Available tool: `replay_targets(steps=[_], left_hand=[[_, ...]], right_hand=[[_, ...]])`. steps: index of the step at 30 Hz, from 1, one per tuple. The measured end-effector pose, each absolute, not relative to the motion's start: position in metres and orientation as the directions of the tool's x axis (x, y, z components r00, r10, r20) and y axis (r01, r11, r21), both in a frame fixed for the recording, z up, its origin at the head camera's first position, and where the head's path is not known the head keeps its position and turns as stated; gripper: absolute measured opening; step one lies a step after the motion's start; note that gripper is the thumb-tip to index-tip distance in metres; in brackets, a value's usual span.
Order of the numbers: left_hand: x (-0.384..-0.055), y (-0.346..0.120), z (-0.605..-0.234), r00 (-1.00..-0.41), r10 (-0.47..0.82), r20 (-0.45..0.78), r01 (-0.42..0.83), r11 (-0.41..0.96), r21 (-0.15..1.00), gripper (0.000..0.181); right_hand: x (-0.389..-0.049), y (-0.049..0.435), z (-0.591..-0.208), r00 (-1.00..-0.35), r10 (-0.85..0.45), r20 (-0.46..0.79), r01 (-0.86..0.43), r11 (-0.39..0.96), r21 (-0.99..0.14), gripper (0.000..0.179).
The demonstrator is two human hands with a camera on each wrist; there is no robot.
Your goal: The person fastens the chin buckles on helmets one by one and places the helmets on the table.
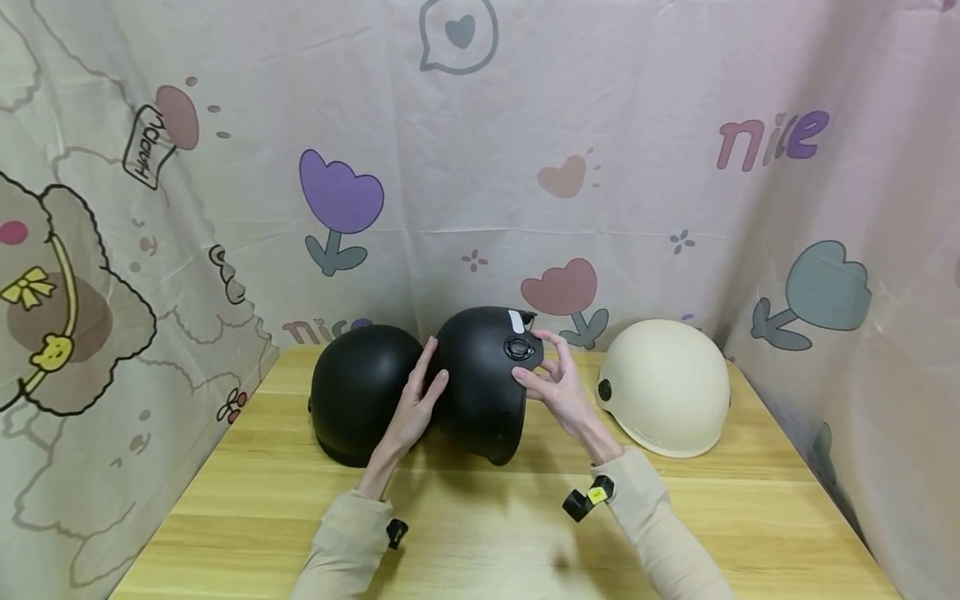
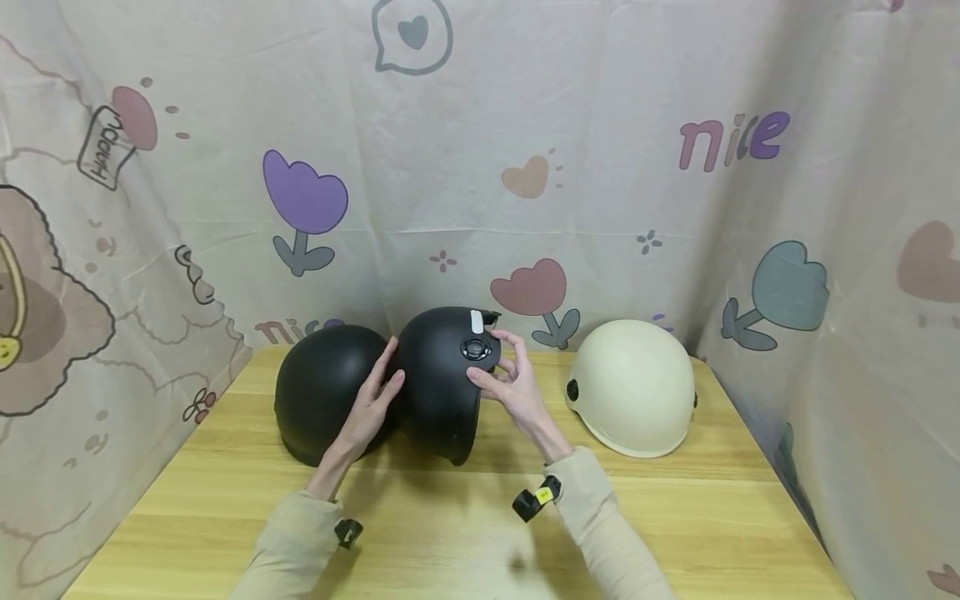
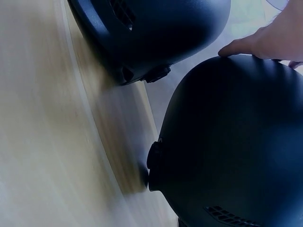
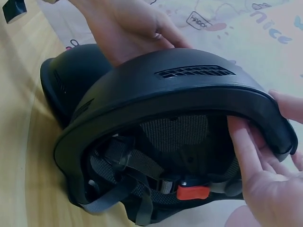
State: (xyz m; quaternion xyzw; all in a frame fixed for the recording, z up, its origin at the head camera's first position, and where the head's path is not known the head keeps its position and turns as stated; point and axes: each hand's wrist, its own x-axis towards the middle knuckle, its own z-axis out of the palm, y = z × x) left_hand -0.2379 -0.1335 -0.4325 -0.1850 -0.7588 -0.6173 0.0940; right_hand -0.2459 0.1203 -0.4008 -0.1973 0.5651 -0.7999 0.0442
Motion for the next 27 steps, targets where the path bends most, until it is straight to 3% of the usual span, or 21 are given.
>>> replay_targets(steps=[6,12,15,22,27], left_hand=[[-0.238,-0.134,-0.433,-0.929,0.172,0.328,0.358,0.189,0.914,0.063],[-0.239,-0.135,-0.436,-0.927,0.183,0.328,0.361,0.188,0.914,0.063],[-0.240,-0.136,-0.436,-0.928,0.186,0.324,0.356,0.180,0.917,0.063],[-0.239,-0.135,-0.436,-0.930,0.198,0.310,0.345,0.178,0.921,0.064],[-0.238,-0.134,-0.436,-0.929,0.198,0.313,0.350,0.191,0.917,0.064]], right_hand=[[-0.244,0.124,-0.396,-0.939,-0.280,0.198,-0.115,-0.286,-0.951,0.080],[-0.243,0.127,-0.392,-0.940,-0.287,0.185,-0.113,-0.251,-0.961,0.078],[-0.243,0.129,-0.390,-0.944,-0.269,0.189,-0.147,-0.170,-0.975,0.076],[-0.243,0.138,-0.389,-0.953,-0.174,0.248,-0.280,0.194,-0.940,0.071],[-0.242,0.141,-0.388,-0.924,-0.229,0.307,-0.347,0.161,-0.924,0.072]])
